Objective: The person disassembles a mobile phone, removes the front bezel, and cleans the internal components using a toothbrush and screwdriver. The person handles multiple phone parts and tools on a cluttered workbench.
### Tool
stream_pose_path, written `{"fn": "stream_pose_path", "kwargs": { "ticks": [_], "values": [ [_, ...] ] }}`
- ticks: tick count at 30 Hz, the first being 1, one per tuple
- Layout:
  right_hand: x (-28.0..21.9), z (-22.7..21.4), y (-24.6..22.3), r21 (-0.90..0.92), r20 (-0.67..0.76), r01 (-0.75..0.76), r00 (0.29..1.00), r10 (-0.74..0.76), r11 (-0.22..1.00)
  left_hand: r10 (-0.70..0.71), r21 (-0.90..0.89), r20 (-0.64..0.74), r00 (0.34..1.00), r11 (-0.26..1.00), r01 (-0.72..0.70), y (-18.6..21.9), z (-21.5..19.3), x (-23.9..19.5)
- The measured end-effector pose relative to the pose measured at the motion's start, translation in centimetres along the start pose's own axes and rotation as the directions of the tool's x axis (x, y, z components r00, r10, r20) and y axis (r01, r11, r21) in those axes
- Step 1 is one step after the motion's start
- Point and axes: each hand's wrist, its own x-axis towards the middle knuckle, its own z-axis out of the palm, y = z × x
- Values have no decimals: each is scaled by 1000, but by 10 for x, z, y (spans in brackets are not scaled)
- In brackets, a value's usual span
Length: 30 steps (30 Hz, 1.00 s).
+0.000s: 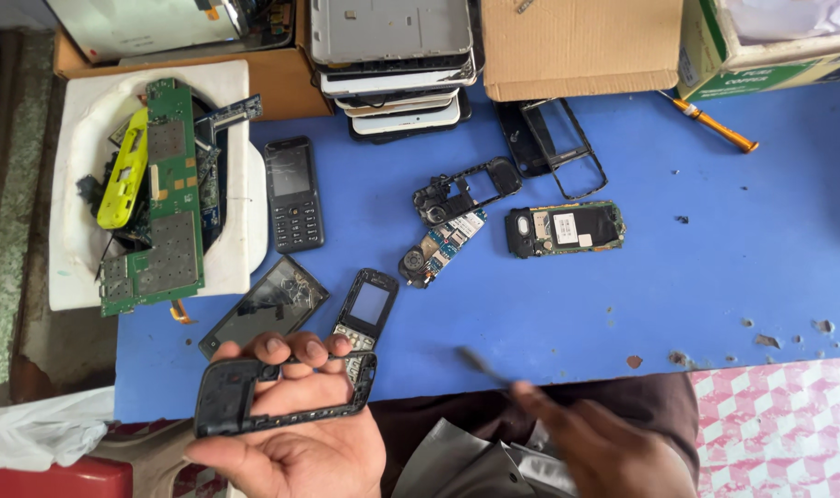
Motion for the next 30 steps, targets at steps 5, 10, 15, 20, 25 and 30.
{"fn": "stream_pose_path", "kwargs": {
  "ticks": [5, 10, 15, 20, 25, 30],
  "values": [
    [-14, -53, 13, 258, -206, -355, 888, 410, 899, -42, -46, 1, 999, 998, 42, 3, -15, 1],
    [-2, -39, -17, 196, -183, -61, 978, 98, 979, -111, -69, 52, 992, 991, 114, -7, -19, -2],
    [-13, -55, 10, 118, -216, -346, 906, 364, 931, -110, -71, 77, 991, 991, 115, -16, -29, 7],
    [-40, -65, 23, 197, -211, -457, 844, 493, 867, -141, 62, 64, 988, 989, 137, -27, -39, 9],
    [-37, -50, 23, 129, -274, -192, 936, 222, 973, -194, 160, 91, 977, 971, 178, -35, -40, 3],
    [-51, -67, 34, 109, -332, -415, 841, 427, 903, -276, 84, 124, 953, 960, 267, -38, -40, 7]
  ]
}}
